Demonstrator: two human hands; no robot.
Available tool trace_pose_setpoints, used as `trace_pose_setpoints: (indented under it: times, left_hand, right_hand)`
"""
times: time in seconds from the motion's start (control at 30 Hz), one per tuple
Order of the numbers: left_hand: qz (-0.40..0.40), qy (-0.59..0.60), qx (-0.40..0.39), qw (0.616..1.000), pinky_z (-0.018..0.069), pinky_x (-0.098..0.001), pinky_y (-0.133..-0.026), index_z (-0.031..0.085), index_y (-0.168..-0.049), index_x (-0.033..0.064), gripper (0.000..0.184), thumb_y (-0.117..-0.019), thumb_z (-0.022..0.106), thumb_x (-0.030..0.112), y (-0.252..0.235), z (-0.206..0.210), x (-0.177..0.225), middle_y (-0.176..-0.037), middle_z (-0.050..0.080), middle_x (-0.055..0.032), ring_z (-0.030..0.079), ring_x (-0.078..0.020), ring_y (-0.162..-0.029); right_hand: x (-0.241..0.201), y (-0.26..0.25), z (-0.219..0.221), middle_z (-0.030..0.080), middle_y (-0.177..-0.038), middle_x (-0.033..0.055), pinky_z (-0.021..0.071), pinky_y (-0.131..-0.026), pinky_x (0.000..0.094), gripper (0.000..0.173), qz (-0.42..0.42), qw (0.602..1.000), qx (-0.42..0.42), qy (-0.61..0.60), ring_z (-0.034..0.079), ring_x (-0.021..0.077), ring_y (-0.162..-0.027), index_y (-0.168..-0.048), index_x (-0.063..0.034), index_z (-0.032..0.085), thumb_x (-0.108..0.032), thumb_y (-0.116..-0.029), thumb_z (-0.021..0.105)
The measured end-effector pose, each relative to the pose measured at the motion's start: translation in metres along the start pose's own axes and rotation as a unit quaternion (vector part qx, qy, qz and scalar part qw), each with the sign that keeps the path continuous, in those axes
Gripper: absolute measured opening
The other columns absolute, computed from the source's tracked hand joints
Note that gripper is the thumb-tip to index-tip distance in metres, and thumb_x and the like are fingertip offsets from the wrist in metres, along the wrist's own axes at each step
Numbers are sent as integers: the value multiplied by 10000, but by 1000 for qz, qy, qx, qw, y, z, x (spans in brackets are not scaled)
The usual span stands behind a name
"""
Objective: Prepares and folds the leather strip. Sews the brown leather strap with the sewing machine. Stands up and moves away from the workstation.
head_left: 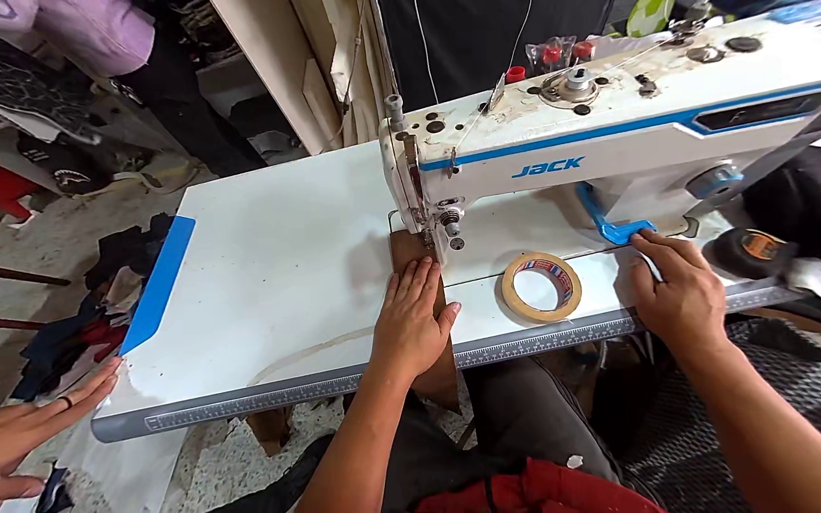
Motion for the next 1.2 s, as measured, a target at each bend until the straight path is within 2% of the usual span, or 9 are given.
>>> trace_pose_setpoints:
  times: [0.27,0.5,1.2]
  left_hand:
    - [-1,1,0,1000,114,-504,-1287,310,-1631,163,743,-1054,263,630,3,-1,2,-1709,237,7,178,-190,-1582]
    - [-2,-2,-6,1000,100,-495,-1291,285,-1639,169,747,-1055,248,633,7,0,3,-1714,220,14,162,-179,-1585]
    - [1,9,4,1000,121,-501,-1289,321,-1627,149,733,-1062,254,613,17,1,7,-1706,249,14,173,-177,-1583]
  right_hand:
    - [-2,-1,-2,637,-1394,157,492,-1026,545,436,-1,1000,-9,0,605,343,-1283,-1288,-47,697,-244,-1020,415]
    - [-1,0,-1,645,-1384,150,498,-1025,512,433,0,1000,1,-4,607,318,-1283,-1278,-53,704,-245,-1019,416]
    - [0,-1,-1,639,-1390,150,500,-1018,518,432,6,1000,-1,-8,610,326,-1275,-1283,-54,702,-231,-1010,418]
Point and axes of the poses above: each hand's wrist, its own y-axis away from the middle knuckle, its own z-axis out of the palm, x = y × z, the point moved 5 cm from there along -y, towards the middle knuckle
